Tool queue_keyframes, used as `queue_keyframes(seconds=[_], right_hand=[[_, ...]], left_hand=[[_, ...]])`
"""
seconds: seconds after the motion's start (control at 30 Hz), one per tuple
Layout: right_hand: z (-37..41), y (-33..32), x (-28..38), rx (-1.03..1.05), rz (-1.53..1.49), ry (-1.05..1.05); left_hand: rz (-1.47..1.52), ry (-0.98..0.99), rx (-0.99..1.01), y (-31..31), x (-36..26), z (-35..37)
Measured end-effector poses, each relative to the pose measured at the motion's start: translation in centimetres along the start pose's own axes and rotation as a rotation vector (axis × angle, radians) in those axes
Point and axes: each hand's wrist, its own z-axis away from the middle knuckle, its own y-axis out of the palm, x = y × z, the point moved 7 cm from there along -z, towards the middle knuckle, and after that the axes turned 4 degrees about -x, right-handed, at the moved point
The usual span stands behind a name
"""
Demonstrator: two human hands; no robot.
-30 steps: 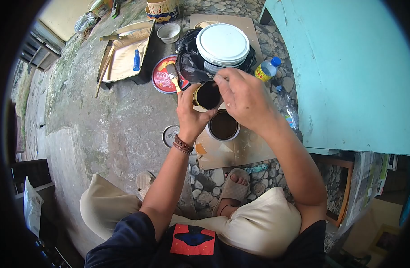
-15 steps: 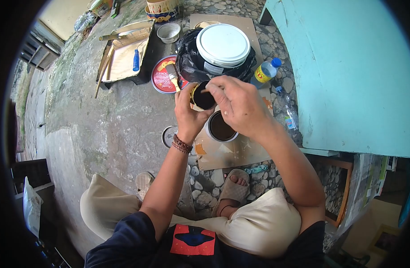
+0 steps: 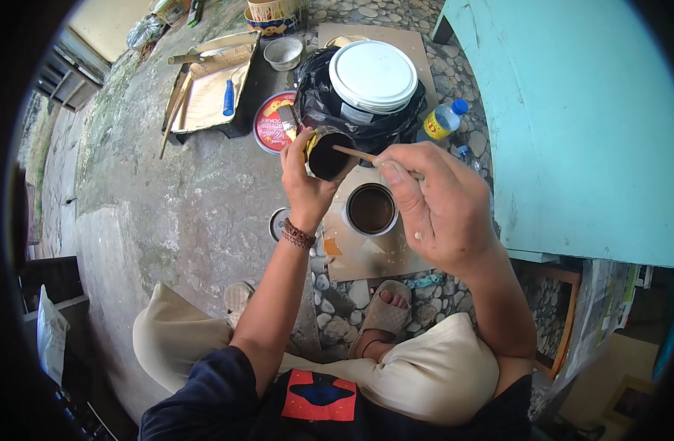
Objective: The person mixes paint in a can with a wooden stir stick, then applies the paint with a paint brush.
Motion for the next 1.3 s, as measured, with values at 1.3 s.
queue_keyframes(seconds=[1.3], right_hand=[[2.2,2.2,-7.5,-0.14,-0.069,0.441]], left_hand=[[-0.031,-0.073,0.159,1.0,1.0,1.2]])
